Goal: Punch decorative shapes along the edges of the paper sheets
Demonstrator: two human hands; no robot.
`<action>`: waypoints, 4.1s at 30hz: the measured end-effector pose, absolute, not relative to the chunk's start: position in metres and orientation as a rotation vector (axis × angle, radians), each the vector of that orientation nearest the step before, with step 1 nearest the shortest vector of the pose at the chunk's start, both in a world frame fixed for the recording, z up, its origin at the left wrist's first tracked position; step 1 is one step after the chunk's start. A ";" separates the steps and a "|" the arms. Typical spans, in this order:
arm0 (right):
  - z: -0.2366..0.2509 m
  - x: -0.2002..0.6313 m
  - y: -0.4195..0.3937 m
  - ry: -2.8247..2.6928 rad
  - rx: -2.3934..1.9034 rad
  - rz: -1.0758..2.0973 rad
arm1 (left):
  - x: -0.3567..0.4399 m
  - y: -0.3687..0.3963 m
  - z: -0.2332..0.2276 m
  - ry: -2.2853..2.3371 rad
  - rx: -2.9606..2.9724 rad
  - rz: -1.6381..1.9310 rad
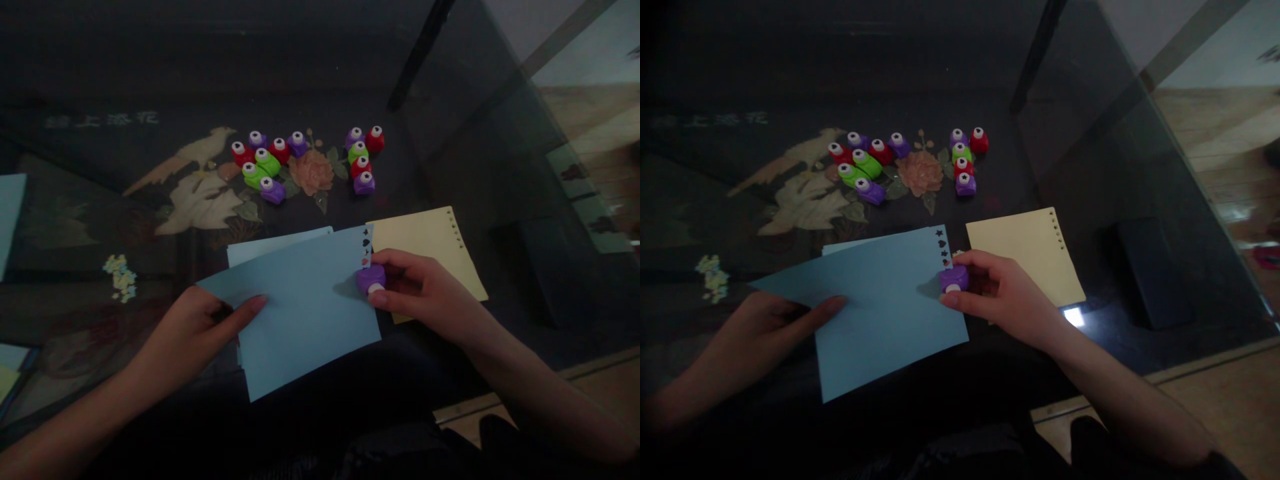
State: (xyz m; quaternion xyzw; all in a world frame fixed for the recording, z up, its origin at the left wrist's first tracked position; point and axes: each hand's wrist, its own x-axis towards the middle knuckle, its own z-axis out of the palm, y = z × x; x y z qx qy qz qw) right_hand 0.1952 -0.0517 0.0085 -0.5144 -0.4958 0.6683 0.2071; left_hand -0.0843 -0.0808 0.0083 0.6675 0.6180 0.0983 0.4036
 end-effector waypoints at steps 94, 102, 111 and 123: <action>-0.008 0.204 -0.050 -1.446 -1.382 1.741 | -0.077 -0.084 -0.001 1.345 1.428 0.295; -0.011 0.200 -0.054 -1.358 -1.407 1.701 | -0.075 -0.085 0.002 1.320 1.399 0.304; -0.011 0.202 -0.052 -1.445 -1.442 1.705 | -0.077 -0.089 -0.002 1.368 1.463 0.215; -0.006 0.203 -0.053 -1.447 -1.433 1.790 | -0.075 -0.082 0.002 1.495 1.539 0.226</action>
